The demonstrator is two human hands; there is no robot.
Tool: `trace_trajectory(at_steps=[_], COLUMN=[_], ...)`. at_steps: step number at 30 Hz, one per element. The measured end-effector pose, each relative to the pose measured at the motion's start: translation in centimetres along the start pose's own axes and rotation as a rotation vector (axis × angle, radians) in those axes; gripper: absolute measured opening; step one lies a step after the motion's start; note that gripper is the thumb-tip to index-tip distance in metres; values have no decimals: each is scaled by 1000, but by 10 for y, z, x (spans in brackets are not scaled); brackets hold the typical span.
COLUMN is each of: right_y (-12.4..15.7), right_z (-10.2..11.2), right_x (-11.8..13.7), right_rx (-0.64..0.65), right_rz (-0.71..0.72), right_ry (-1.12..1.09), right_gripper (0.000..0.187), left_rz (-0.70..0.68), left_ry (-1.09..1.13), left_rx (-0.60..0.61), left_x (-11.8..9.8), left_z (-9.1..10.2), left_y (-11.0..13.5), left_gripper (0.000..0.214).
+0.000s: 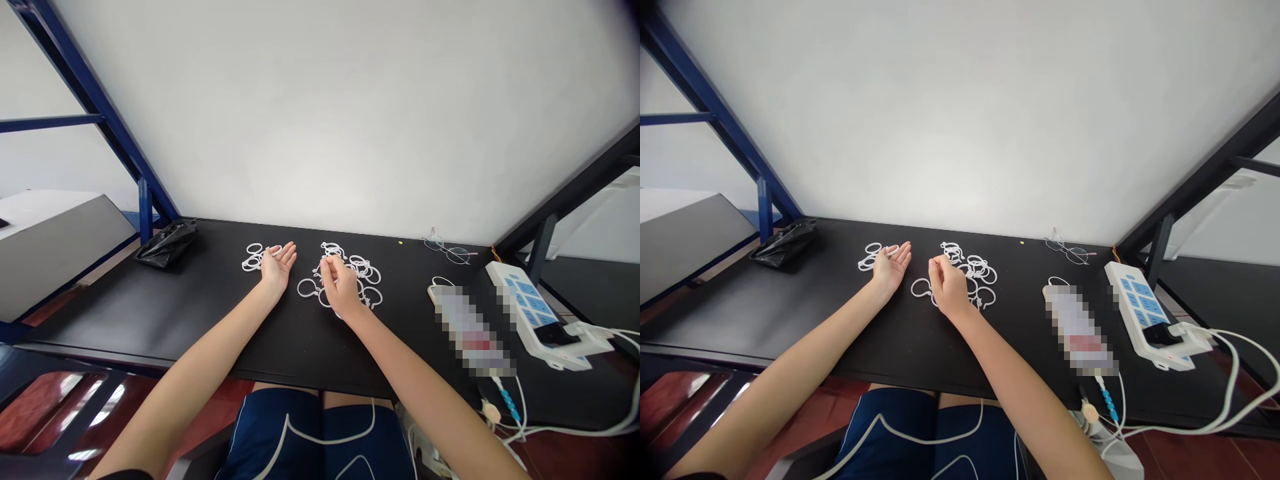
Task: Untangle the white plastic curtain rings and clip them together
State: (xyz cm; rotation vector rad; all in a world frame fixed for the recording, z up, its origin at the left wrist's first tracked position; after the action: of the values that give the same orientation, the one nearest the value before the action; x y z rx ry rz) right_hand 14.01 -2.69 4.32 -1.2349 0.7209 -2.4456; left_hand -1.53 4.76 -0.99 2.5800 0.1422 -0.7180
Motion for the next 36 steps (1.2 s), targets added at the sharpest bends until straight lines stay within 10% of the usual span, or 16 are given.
trace_trajectory(at_steps=[36], right_y=[0], right_z=[-2], right_x=[0], right_rx=[18], right_rz=[-5], right_ry=[13], right_gripper=[22], left_rz=[75], left_ry=[-108], left_rx=[90], left_x=[7], left_z=[-10], left_y=[13], left_gripper=[17])
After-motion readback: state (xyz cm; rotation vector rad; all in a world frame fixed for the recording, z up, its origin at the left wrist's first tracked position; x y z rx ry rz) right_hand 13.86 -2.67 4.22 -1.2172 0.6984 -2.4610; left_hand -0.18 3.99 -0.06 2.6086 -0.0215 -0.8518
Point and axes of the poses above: each hand's wrist, its own y-axis away from the middle knuckle, its own z-axis out of the back of the hand, x = y × z, the point moved 5 cm from there along -y, towards the middle knuckle, and after that the axes turned 7 degrees about y, right-handed, at the moved point
